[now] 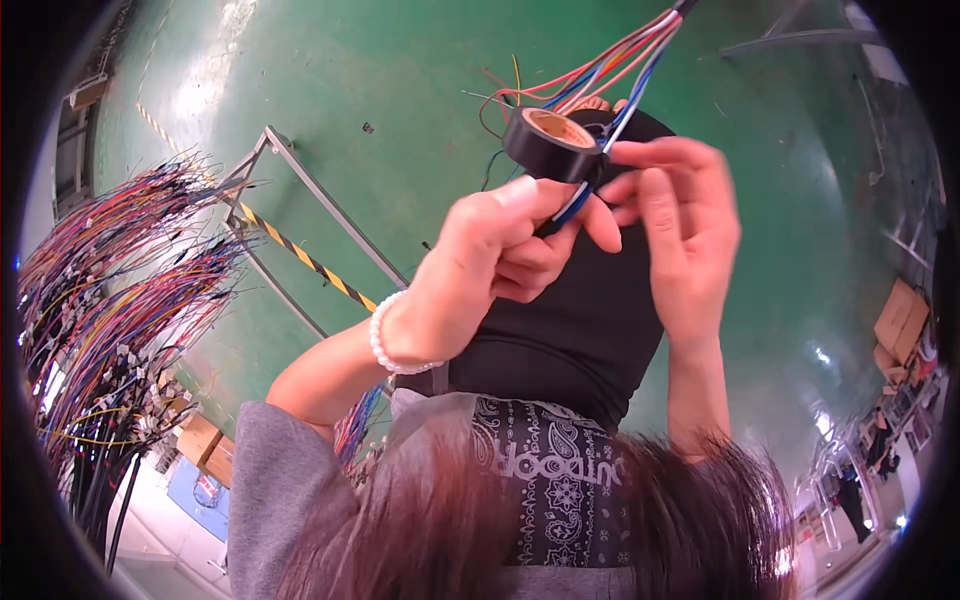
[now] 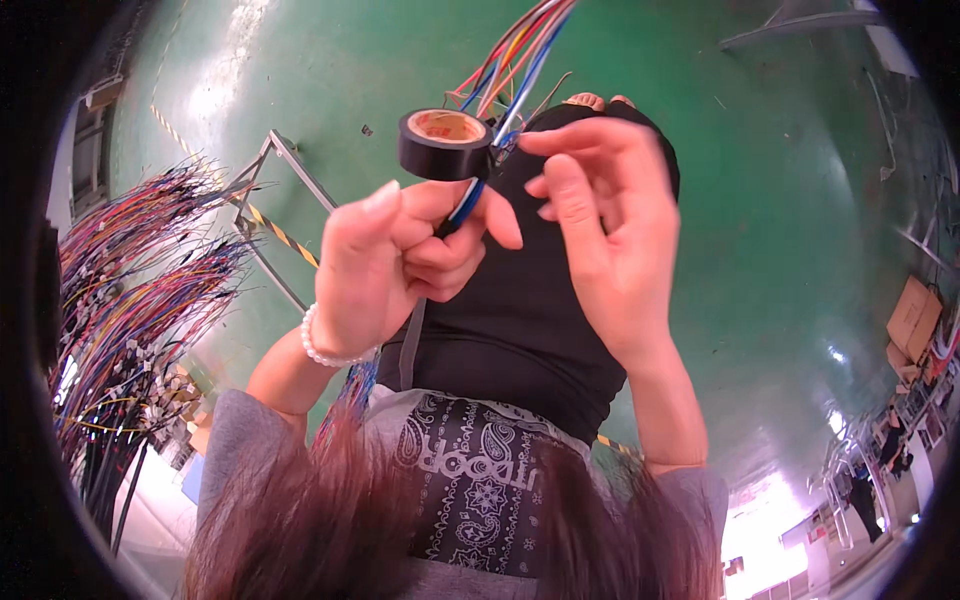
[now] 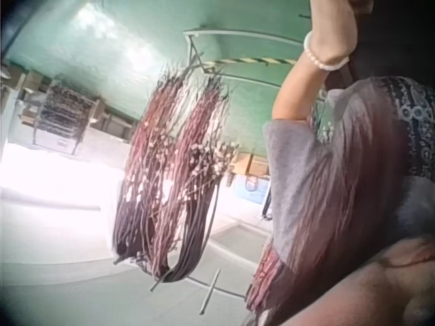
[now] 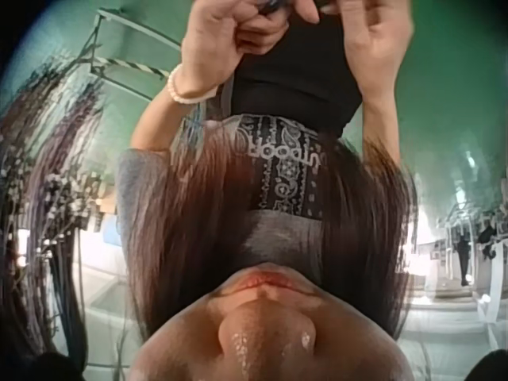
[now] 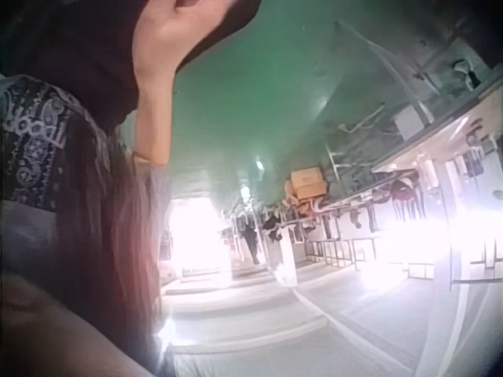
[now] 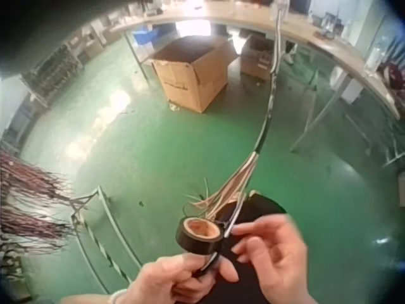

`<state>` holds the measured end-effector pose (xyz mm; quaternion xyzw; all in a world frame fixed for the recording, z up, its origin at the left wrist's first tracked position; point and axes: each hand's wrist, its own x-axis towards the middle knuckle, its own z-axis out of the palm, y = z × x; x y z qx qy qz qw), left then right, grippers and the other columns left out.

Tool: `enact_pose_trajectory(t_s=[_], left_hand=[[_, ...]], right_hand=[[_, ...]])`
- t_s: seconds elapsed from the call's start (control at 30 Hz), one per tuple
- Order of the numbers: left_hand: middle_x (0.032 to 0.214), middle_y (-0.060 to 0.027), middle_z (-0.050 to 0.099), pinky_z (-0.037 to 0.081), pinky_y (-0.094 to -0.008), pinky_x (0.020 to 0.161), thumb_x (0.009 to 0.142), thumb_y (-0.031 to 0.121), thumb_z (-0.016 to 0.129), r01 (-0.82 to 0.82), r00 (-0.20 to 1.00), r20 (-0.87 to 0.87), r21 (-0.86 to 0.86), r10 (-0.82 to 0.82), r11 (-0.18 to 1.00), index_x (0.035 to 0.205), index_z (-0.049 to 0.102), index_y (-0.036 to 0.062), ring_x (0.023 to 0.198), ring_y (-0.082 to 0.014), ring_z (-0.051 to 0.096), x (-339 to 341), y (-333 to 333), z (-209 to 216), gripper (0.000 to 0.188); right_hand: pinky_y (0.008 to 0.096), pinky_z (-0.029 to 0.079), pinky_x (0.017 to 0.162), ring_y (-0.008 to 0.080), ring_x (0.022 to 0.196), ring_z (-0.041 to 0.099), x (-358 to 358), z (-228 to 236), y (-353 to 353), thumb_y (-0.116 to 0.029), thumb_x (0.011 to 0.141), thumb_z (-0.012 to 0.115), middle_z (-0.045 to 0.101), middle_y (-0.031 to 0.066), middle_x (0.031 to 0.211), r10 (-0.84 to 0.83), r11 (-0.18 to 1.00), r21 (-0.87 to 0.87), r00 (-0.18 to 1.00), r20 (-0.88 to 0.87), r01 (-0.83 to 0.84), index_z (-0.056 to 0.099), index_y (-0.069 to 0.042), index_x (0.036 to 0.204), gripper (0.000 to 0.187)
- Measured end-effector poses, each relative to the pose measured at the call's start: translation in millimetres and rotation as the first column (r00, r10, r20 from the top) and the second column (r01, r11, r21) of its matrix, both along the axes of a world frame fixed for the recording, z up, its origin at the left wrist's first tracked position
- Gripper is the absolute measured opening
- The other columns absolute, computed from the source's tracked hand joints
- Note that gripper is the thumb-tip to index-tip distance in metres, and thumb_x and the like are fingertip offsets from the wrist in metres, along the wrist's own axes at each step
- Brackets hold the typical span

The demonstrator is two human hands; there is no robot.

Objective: Apply electrical tape to segments of a wire harness to group and organize multiple colored wires.

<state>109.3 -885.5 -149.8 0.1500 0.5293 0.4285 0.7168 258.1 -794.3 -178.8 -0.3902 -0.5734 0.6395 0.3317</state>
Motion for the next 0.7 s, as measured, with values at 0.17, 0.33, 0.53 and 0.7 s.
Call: enact_pose_trajectory(t_s=[0.17,0.33,0.53,0.7], left_hand=[[0.060,0.0065,0.023,0.019,-0.0231,0.046,0.088,0.066,0.023,-0.068,0.975,0.216,0.034,0.059,0.997,0.100,0.054,-0.0084,0.050,-0.0070,0.023,-1.9,4.5,6.1,0.082],[0.060,0.0072,0.022,0.018,-0.0232,0.045,0.088,0.067,0.024,-0.113,0.960,0.259,0.008,0.107,0.994,0.099,0.053,-0.0083,0.049,-0.0067,0.022,2.4,1.5,14.3,0.081],[0.058,0.0084,0.019,0.017,-0.0224,0.043,0.095,0.065,0.021,-0.185,0.949,0.254,-0.023,0.185,0.983,0.089,0.053,0.0000,0.046,-0.0054,0.019,1.9,3.0,20.1,0.073],[0.055,0.0093,0.018,0.014,-0.0222,0.042,0.100,0.059,0.022,-0.252,0.946,0.194,-0.061,0.259,0.966,0.075,0.045,0.0086,0.044,-0.0048,0.015,6.2,4.4,19.8,0.060]], right_hand=[[0.0337,0.046,0.097,0.0202,0.112,0.057,-2.8,-31.2,-10.7,-0.011,0.098,0.051,0.054,0.0145,0.129,0.188,0.930,-0.227,0.907,-0.377,-0.288,0.045,0.003,0.131,0.036],[0.0358,0.043,0.101,0.0218,0.116,0.055,-20.3,-49.8,-23.2,-0.010,0.100,0.047,0.041,0.0163,0.145,0.077,0.885,-0.292,0.733,-0.676,-0.362,0.034,-0.002,0.145,0.048],[0.0336,0.048,0.094,0.0200,0.108,0.061,-28.7,-47.7,-30.4,-0.012,0.098,0.054,0.054,0.0131,0.128,-0.098,0.901,-0.375,0.740,-0.666,-0.218,0.048,0.001,0.123,0.029],[0.0377,0.044,0.102,0.0257,0.120,0.055,-25.3,-42.5,-31.9,-0.013,0.097,0.055,0.055,0.0134,0.124,-0.039,0.935,-0.288,0.750,-0.660,-0.205,0.044,0.002,0.126,0.035]])
